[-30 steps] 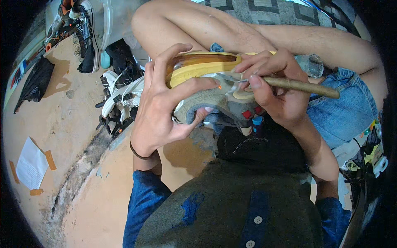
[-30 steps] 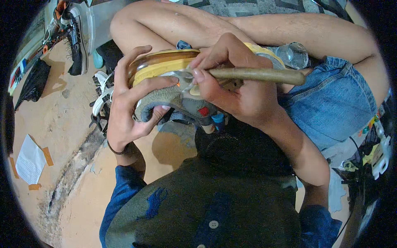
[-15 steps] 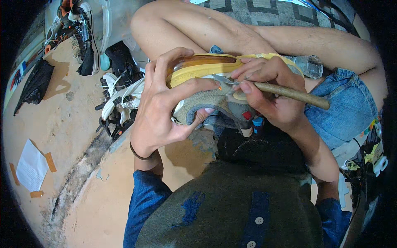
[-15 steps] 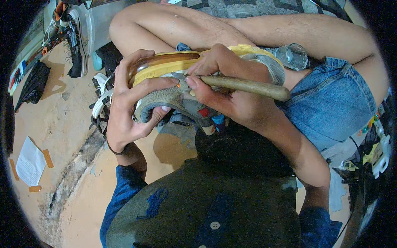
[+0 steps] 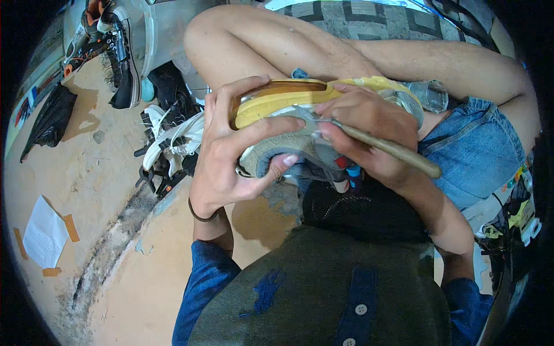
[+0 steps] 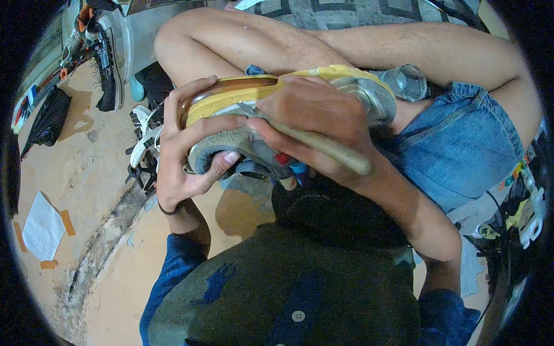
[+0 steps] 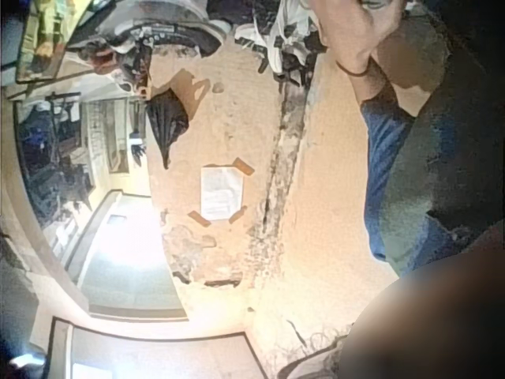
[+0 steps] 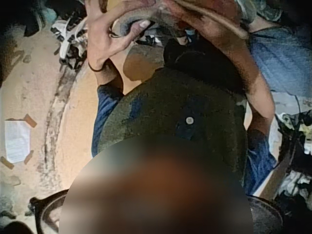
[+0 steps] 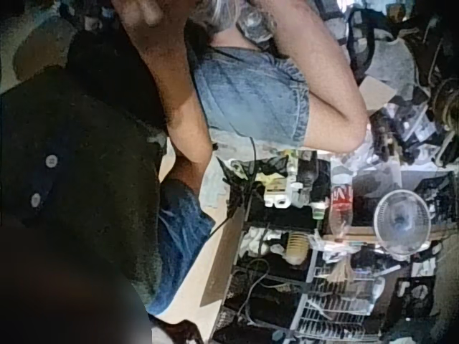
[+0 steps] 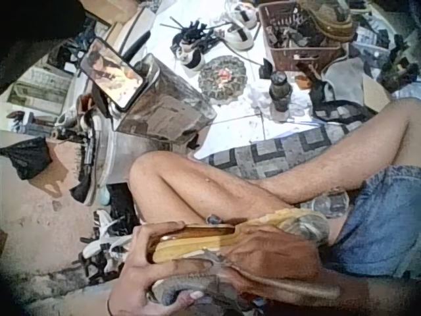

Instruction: Applying sealant or adhesive to the sole seam of a sneaker using a small spatula tool.

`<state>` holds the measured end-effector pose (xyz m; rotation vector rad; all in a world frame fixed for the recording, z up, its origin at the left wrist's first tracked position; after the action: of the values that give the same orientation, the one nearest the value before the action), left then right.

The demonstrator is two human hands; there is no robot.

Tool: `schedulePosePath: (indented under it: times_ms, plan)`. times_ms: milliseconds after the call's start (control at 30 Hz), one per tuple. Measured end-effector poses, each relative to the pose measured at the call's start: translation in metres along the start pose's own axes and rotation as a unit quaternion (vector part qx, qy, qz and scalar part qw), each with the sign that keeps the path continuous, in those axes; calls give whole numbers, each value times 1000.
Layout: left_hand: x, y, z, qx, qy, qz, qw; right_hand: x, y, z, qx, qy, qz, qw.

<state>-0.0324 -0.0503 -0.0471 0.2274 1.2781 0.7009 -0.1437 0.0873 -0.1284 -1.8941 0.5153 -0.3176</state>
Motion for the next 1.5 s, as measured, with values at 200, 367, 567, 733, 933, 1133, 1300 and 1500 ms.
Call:
schedulePosePath:
  times_ms: [200, 367, 567, 733, 933, 1133, 1300, 1500]
  plan:
    - [0, -3, 1, 22, -24, -7, 999, -6, -3, 1, 26, 12, -6, 1000]
    - [0, -2, 1, 17, -25, -6, 1000, -6, -2, 2, 80, 10, -13, 997]
    - [1, 3, 1, 27, -9, -1, 1000, 2, 4, -8, 153, -10, -7, 988]
    - [2, -4, 5, 5, -10, 12, 1000, 3, 4, -7, 145, -17, -22, 989]
    - [2, -5, 5, 13, -21, 32, 999, -4, 5, 3, 164, -5, -59, 985]
    - [1, -5, 3, 22, -21, 27, 999, 0, 4, 0, 178, -14, -69, 982]
    - [1, -1, 4, 15, -2, 34, 999, 1, 2, -3, 165, -8, -51, 985]
    - [1, -4, 3, 19, -15, 29, 999, 0, -3, -5, 126, -2, -11, 992]
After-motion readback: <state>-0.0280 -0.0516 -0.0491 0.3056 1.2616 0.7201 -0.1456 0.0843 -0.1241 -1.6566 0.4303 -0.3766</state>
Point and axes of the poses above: each hand's wrist, its own z-axis away from the middle knuckle, its own x-axis out of the palm, y = z × x, the point moved 5 cm from there along -z, towards the middle knuckle, and after that the axes turned 1 degree about x, right-handed, at the moved point
